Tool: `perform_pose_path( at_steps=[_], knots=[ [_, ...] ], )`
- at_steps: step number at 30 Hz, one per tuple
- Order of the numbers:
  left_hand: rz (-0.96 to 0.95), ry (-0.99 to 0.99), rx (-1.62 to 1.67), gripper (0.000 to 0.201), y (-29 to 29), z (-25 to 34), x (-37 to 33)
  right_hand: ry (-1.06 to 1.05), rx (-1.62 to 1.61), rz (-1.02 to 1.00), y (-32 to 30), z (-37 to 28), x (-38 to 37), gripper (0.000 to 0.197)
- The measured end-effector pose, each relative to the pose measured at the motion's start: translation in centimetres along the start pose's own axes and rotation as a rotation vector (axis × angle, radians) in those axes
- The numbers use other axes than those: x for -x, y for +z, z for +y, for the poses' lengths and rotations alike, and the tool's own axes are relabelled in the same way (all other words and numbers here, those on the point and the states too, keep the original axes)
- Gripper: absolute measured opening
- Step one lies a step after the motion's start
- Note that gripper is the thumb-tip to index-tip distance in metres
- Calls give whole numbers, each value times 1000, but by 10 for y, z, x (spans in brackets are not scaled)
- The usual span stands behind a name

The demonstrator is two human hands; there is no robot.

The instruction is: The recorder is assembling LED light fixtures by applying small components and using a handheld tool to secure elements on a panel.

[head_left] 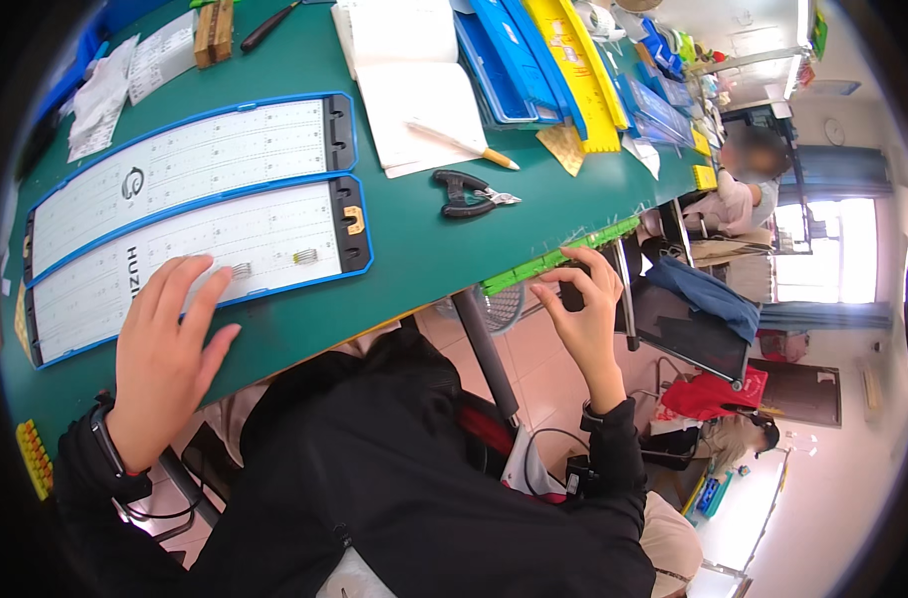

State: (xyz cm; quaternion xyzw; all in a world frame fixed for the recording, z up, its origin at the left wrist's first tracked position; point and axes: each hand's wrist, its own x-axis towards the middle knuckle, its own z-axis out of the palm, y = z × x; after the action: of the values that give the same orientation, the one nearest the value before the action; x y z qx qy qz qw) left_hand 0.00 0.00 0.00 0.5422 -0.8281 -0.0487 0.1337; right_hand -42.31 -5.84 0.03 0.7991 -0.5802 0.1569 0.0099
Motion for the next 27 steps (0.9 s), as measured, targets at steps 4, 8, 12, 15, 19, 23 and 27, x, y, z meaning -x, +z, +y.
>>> perform_pose_path(
  at_steps=[4,8,12,15,19,23,27],
  knots=[
    [-27,-160,57,40,3,2,17,-11,21,57,-1,14,3,17],
    [125,-65,-86,32,2,-11,39,-56,81,135,17,-2,5,16],
    [186,-93,-81,29,9,-4,44,-32,-33,171,28,-1,13,11],
    [242,-96,-64,25,14,-6,43,-52,-71,272,38,0,17,8],
    [319,-100,61,20,22,6,33,123,-416,439,58,10,22,5],
    [403,-176,81,17,41,25,30,155,-468,427,46,-8,8,8],
    [324,-124,151,25,42,27,37,-376,-648,103,2,-76,3,13]
  ],
)
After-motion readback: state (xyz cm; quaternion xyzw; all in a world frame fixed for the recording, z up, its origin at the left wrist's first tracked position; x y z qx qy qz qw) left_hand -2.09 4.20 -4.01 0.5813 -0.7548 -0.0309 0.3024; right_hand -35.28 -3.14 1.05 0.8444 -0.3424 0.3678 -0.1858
